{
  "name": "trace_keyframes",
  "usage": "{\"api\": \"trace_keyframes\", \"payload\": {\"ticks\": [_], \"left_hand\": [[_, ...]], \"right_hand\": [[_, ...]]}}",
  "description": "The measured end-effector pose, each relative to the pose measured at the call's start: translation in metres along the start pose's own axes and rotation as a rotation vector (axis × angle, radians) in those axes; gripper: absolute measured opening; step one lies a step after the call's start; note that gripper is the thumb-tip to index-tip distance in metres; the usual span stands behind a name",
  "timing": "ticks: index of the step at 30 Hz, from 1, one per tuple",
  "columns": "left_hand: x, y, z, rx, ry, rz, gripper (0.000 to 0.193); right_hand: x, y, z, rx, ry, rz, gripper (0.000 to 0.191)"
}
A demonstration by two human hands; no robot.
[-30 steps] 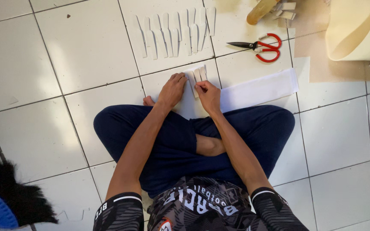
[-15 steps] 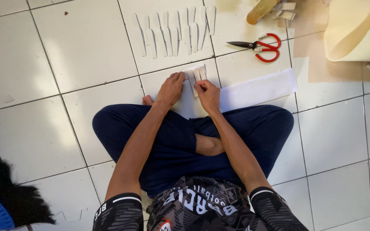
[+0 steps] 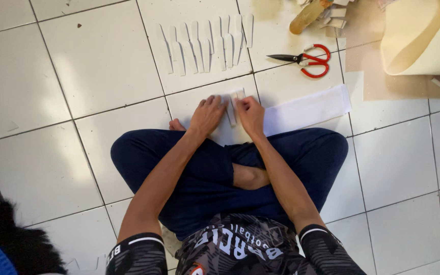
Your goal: The person sits cross-legged on a tiled floor and cuts a long white sheet into narrow strips using red-handled scissors. They then arrange the cut pieces into neat rows on the floor and continue cutting tan strip pieces into smaller segments.
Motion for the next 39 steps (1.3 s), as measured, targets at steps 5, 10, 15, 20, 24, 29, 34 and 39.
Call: {"api": "trace_keyframes", "payload": {"ticks": [5, 10, 15, 20, 24, 29, 34, 39], "left_hand": [[0.005, 0.004, 0.010, 0.061, 0.600, 0.164, 0.047], [0.026, 0.000, 0.013, -0.249, 0.782, 0.561, 0.029], [0.028, -0.003, 0.006, -0.231, 0.683, 0.595, 0.025], [-0.009, -0.021, 0.015, -0.262, 0.329, 0.125, 0.052], [-0.007, -0.030, 0.022, 0.059, 0.490, 0.283, 0.024], [0.076, -0.012, 0.043, -0.200, 0.915, 0.542, 0.022], [0.183, 0.044, 0.085, -0.129, 0.604, 0.777, 0.036], [0.162, 0.056, 0.084, -0.185, -0.120, 0.805, 0.086]], "right_hand": [[0.039, -0.022, 0.018, -0.109, 0.128, 0.446, 0.052], [0.067, -0.035, -0.002, -0.168, 0.156, 0.564, 0.078], [0.052, -0.033, -0.040, -0.053, 0.470, 0.485, 0.097], [0.045, -0.055, -0.018, 0.069, 0.035, 0.258, 0.078], [0.026, -0.039, 0.043, 0.028, 0.008, 0.160, 0.084], [0.000, 0.012, 0.084, 0.144, 0.661, 0.034, 0.117], [-0.025, 0.016, 0.065, 0.290, 0.820, 0.109, 0.117], [-0.001, 0.039, 0.015, 0.247, 0.592, 0.271, 0.106]]}}
Point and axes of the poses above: each hand's wrist, its own y-axis away from the middle knuckle, its own z-axis out of the back of the hand, x = y × z, the point moved 1 cm from there along -y, towards the middle knuckle, and after that the axes turned 10 degrees about -y, right-handed, at the moved point
